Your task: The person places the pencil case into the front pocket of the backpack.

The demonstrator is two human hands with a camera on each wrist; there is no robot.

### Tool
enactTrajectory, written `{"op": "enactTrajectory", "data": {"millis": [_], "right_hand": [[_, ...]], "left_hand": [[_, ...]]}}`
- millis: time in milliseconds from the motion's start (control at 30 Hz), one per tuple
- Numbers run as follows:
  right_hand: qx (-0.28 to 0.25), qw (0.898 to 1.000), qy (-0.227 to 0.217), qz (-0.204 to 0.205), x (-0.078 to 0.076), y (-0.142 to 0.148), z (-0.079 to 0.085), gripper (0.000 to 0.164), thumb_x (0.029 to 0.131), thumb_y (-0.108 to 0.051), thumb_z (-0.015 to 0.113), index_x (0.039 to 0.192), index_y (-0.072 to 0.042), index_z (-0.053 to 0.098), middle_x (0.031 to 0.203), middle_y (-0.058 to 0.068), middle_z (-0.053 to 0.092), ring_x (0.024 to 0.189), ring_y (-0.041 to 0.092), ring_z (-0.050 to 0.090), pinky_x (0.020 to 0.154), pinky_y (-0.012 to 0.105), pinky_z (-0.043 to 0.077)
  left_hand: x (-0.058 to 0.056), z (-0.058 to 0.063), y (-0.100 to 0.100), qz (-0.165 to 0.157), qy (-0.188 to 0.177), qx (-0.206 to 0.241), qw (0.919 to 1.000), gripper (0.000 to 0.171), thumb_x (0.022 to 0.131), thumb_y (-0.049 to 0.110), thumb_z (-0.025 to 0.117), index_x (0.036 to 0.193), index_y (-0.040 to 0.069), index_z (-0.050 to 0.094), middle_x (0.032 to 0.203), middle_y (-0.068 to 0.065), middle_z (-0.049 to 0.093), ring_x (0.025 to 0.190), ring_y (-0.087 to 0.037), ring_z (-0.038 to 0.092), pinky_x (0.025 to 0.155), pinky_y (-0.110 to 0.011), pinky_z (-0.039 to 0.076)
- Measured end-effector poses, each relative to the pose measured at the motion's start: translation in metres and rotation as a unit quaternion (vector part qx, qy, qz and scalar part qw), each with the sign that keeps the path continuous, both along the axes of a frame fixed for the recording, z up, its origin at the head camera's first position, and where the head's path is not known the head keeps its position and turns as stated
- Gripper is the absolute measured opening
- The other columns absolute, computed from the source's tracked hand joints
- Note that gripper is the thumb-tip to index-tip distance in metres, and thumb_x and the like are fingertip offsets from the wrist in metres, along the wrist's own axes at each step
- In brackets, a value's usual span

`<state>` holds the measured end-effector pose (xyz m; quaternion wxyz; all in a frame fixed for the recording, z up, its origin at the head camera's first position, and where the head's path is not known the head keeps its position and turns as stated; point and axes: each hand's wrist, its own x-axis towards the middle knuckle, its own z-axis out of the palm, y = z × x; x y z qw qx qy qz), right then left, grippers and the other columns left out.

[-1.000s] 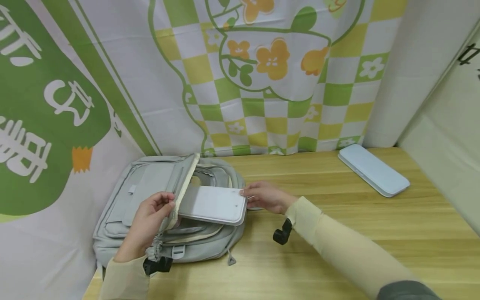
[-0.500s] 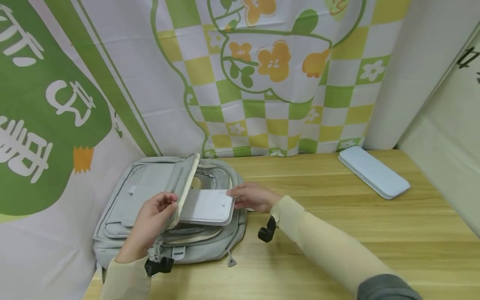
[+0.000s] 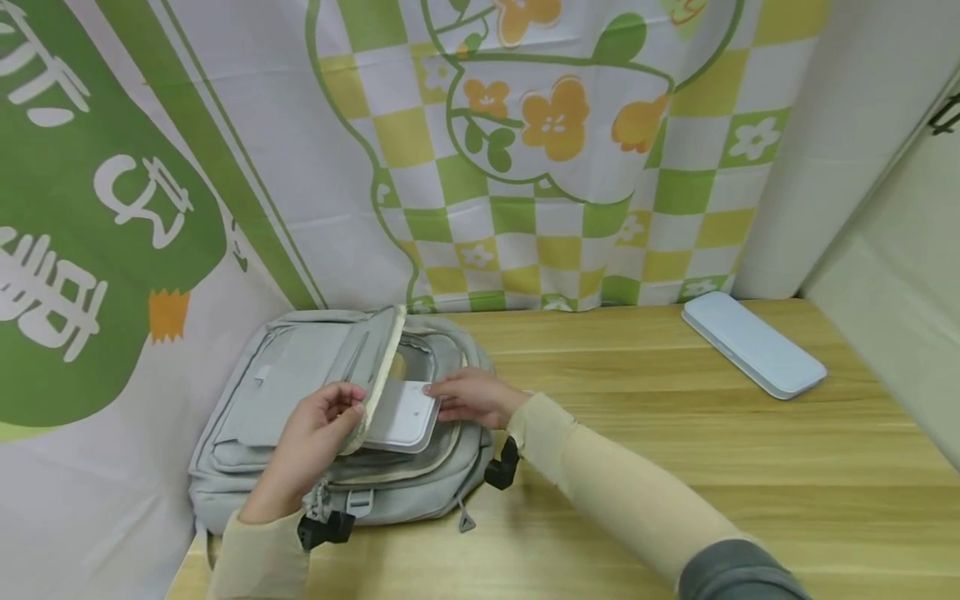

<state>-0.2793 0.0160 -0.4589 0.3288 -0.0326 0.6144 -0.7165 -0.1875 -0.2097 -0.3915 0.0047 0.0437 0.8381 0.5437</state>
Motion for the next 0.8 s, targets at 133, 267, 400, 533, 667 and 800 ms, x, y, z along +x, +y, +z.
{"op": "enactTrajectory", "data": {"millis": [133, 267, 400, 533, 667, 800], "right_hand": [[-0.001, 1.0, 0.003, 0.001, 0.0, -0.008, 0.0, 0.026, 0.103, -0.005, 0.06, 0.12, 0.014, 0.061, 0.094, 0.008, 0.068, 0.083, 0.014, 0.066, 0.079, 0.028, 0.057], [0.002, 1.0, 0.002, -0.003, 0.0, -0.015, 0.0, 0.023, 0.102, -0.004, 0.06, 0.117, 0.013, 0.061, 0.092, 0.007, 0.067, 0.083, 0.014, 0.065, 0.079, 0.029, 0.057], [-0.001, 1.0, 0.006, 0.001, 0.0, -0.022, 0.0, 0.023, 0.102, -0.003, 0.06, 0.118, 0.014, 0.061, 0.093, 0.007, 0.067, 0.084, 0.014, 0.065, 0.082, 0.031, 0.058], [-0.002, 1.0, 0.008, 0.012, 0.0, -0.03, 0.0, 0.021, 0.102, -0.002, 0.059, 0.115, 0.014, 0.062, 0.092, 0.007, 0.067, 0.083, 0.014, 0.065, 0.084, 0.033, 0.058], [-0.002, 1.0, -0.001, 0.007, -0.001, -0.036, 0.0, 0.019, 0.102, -0.003, 0.06, 0.113, 0.012, 0.061, 0.092, 0.007, 0.066, 0.083, 0.015, 0.065, 0.088, 0.034, 0.057], [-0.006, 1.0, -0.004, -0.011, -0.003, -0.044, 0.0, 0.022, 0.101, -0.001, 0.059, 0.117, 0.014, 0.06, 0.096, 0.009, 0.066, 0.089, 0.018, 0.066, 0.092, 0.038, 0.056]], "left_hand": [[0.001, 0.0, 0.0, 0.0, 0.001, 0.009, 1.0, 0.016, 0.101, -0.007, 0.055, 0.115, -0.012, 0.059, 0.101, -0.015, 0.062, 0.088, -0.015, 0.056, 0.074, -0.023, 0.048], [0.0, -0.002, 0.0, -0.003, 0.004, 0.009, 0.9999, 0.014, 0.101, -0.006, 0.055, 0.114, -0.012, 0.06, 0.1, -0.014, 0.062, 0.088, -0.015, 0.056, 0.074, -0.024, 0.048], [-0.001, -0.003, 0.0, -0.007, 0.005, 0.006, 0.9999, 0.013, 0.102, -0.005, 0.055, 0.113, -0.011, 0.06, 0.099, -0.013, 0.062, 0.087, -0.015, 0.056, 0.073, -0.024, 0.048], [-0.001, -0.003, 0.002, -0.013, -0.005, 0.006, 0.9999, 0.014, 0.102, -0.004, 0.055, 0.113, -0.01, 0.059, 0.098, -0.012, 0.062, 0.087, -0.015, 0.056, 0.072, -0.025, 0.048], [-0.001, -0.003, 0.003, -0.019, -0.016, 0.002, 0.9997, 0.014, 0.101, -0.004, 0.056, 0.114, -0.01, 0.059, 0.095, -0.012, 0.061, 0.086, -0.016, 0.055, 0.071, -0.025, 0.047], [-0.001, -0.003, 0.004, -0.022, -0.018, -0.013, 0.9995, 0.014, 0.101, -0.004, 0.057, 0.113, -0.01, 0.06, 0.095, -0.011, 0.062, 0.085, -0.017, 0.055, 0.071, -0.025, 0.046]]}}
